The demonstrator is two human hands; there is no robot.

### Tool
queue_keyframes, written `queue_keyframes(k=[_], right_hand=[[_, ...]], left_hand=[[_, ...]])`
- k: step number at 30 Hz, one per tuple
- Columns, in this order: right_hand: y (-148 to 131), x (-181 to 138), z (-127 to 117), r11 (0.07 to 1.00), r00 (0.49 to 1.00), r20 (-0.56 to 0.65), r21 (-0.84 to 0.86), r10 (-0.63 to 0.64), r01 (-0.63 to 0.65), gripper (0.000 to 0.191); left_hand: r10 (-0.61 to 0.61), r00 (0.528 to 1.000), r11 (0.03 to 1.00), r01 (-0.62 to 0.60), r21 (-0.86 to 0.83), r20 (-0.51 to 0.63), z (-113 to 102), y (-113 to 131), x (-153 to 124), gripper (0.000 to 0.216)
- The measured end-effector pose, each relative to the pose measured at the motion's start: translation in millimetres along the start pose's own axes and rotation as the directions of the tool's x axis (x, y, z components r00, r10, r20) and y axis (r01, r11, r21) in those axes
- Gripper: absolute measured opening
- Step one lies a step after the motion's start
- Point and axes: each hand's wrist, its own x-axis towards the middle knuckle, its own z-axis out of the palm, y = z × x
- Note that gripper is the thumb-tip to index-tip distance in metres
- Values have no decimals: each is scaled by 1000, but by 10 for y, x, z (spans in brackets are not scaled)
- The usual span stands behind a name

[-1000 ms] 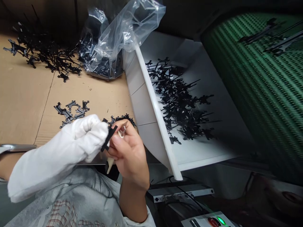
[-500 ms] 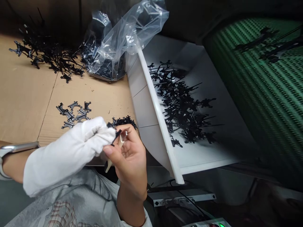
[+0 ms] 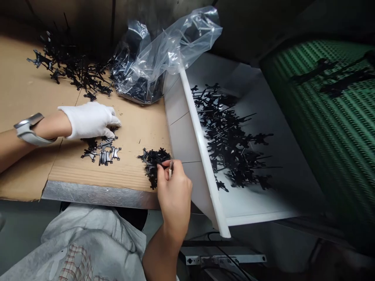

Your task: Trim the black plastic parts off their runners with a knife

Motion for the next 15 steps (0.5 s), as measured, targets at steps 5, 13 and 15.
queue_keyframes(k=[5, 13, 15], right_hand=[[4, -24, 29, 998, 999, 52, -56, -1, 3, 9], [-88, -138, -61, 978, 980, 3, 66, -198, 197, 29], [-154, -190, -57, 954, 959, 21, 105, -283, 279, 31]], left_hand=[[-46, 995, 987, 31, 158, 91, 82, 70, 49, 44], [-107, 991, 964, 123, -235, 81, -117, 76, -33, 28], [-74, 997, 859, 83, -505, 37, -136, 190, -81, 34]])
